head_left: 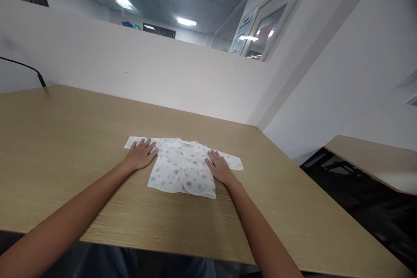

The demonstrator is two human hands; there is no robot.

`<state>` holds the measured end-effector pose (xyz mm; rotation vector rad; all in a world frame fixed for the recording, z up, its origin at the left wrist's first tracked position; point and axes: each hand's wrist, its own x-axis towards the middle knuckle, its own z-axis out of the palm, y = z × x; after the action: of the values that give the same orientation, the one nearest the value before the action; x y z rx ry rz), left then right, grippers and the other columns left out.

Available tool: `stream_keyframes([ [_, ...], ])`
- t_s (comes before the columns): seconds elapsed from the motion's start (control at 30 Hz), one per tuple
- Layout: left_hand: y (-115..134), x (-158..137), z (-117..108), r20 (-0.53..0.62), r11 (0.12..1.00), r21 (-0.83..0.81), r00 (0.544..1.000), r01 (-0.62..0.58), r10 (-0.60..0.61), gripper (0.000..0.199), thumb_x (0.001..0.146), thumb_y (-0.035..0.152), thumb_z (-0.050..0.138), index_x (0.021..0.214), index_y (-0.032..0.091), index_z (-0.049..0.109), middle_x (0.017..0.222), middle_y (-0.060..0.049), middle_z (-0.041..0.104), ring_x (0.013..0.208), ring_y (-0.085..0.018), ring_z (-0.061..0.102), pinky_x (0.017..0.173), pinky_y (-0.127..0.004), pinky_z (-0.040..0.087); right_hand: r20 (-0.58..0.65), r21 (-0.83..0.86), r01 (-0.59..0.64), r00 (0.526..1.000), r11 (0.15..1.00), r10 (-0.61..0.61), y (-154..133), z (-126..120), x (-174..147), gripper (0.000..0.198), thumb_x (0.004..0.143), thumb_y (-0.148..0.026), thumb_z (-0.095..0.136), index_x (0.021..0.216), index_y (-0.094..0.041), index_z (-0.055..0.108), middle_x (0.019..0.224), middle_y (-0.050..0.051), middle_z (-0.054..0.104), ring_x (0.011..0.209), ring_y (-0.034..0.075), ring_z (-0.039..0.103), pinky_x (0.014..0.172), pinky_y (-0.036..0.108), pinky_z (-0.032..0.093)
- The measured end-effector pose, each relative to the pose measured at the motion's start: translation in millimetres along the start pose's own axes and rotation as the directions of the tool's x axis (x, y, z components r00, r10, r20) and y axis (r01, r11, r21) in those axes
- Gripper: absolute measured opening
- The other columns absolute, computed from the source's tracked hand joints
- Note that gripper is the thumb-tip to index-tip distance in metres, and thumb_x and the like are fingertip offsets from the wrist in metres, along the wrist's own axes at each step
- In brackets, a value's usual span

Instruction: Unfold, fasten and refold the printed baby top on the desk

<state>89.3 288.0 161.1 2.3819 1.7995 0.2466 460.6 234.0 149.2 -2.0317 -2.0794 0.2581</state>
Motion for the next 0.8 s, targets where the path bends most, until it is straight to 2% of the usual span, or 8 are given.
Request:
stream_keyframes([
  [0.17, -16.0, 5.2, -4.1, 0.004, 0.999, 0.010, 0.999, 0.045, -0.045, 0.074, 0.099, 0.063, 0.014, 0.157, 0.023, 0.036, 0.168, -0.007, 0.023, 0.155, -0.034, 0.017, 0.124, -0.055, 0.013, 0.010, 0.036, -0.014, 1.000, 0.999, 0.013, 1.9, -4.6, -4.5, 0.066, 0.104, -0.054, 0.027, 0.160, -0.018, 0.033, 0.168, 0.008, 0.020, 0.157, 0.026, 0.011, 0.126, 0.046, 0.009],
  [0.47, -14.7, 4.7, -2.2, 0.040, 0.998, 0.045, 0.998, 0.043, -0.045, 0.077, 0.097, 0.065, 0.020, 0.160, 0.022, 0.029, 0.169, -0.008, 0.015, 0.156, -0.035, 0.011, 0.124, -0.055, 0.012, 0.011, 0.094, -0.016, 1.000, 0.995, 0.015, -1.0, -6.0, -7.1, 0.066, 0.104, -0.057, 0.027, 0.158, -0.021, 0.036, 0.168, 0.007, 0.020, 0.157, 0.024, 0.010, 0.127, 0.046, 0.007],
  [0.8, -15.5, 3.9, -1.1, 0.046, 0.999, 0.037, 0.998, 0.036, -0.038, 0.078, 0.096, 0.066, 0.020, 0.161, 0.022, 0.027, 0.170, -0.009, 0.014, 0.156, -0.035, 0.009, 0.124, -0.056, 0.011, 0.034, 0.080, -0.014, 0.999, 0.997, 0.011, -1.7, -8.1, -8.2, 0.067, 0.104, -0.057, 0.026, 0.159, -0.021, 0.035, 0.169, 0.007, 0.017, 0.157, 0.024, 0.007, 0.127, 0.046, 0.006],
])
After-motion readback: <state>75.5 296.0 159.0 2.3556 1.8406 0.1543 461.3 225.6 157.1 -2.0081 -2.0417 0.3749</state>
